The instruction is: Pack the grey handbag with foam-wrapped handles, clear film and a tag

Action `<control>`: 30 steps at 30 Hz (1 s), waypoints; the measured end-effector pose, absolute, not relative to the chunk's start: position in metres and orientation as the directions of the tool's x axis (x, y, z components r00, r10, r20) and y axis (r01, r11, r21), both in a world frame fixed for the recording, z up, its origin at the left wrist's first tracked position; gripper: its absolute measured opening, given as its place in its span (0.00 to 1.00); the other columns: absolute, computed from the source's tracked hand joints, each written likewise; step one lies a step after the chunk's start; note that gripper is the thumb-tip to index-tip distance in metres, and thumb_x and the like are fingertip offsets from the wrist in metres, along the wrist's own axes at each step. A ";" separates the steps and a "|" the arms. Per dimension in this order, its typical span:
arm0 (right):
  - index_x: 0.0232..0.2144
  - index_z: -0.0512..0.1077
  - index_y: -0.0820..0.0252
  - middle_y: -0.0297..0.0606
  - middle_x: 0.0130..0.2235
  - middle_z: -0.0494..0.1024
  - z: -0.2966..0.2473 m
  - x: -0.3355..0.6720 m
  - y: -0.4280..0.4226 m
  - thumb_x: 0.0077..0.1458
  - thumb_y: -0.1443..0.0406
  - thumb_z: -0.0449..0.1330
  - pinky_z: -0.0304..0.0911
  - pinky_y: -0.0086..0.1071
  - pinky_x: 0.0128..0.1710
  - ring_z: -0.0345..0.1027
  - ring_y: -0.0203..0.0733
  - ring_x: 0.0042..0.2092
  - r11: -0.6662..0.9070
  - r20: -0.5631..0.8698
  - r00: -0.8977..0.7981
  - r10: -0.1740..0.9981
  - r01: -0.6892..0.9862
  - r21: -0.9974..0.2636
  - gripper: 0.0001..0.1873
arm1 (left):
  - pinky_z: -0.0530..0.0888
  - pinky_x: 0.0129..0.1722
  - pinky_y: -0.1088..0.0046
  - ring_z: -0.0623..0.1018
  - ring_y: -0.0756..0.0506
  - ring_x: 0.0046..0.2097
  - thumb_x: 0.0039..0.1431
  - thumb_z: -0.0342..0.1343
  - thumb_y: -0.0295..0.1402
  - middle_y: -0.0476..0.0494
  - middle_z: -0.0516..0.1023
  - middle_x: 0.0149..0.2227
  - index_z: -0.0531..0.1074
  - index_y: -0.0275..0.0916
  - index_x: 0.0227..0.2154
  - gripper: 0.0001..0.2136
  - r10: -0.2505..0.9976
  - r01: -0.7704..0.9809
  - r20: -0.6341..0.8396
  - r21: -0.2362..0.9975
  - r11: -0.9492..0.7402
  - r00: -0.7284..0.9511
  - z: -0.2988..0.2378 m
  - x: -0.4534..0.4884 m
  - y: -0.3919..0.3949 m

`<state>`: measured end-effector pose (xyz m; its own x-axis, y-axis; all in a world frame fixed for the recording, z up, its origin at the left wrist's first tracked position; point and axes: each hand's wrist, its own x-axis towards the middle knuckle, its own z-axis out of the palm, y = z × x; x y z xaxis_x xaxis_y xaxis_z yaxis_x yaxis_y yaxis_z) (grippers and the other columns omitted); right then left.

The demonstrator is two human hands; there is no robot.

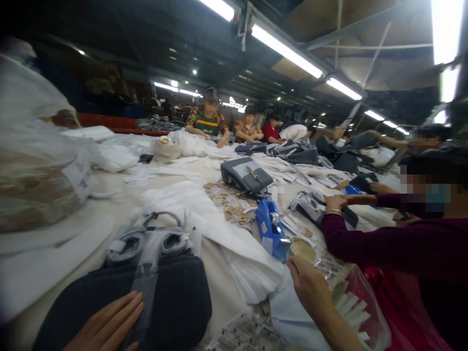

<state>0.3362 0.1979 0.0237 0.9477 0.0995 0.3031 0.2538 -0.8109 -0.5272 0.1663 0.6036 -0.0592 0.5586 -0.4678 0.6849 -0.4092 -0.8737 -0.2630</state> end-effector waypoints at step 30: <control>0.28 0.77 0.62 0.39 0.26 0.78 0.070 0.324 0.527 0.49 0.66 0.64 0.48 0.27 0.21 0.73 0.42 0.30 -0.016 -0.517 0.035 0.855 0.999 0.042 0.03 | 0.65 0.55 0.63 0.70 0.39 0.52 0.58 0.53 0.34 0.38 0.74 0.46 0.69 0.27 0.45 0.16 -0.178 -0.332 0.556 0.188 -0.924 0.812 -0.048 0.154 0.578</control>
<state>0.3237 0.5270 0.0696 0.0352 0.8552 -0.5170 0.9990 -0.0155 0.0423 0.1544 0.5780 -0.0483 0.8121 -0.1782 0.5557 -0.3316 -0.9244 0.1883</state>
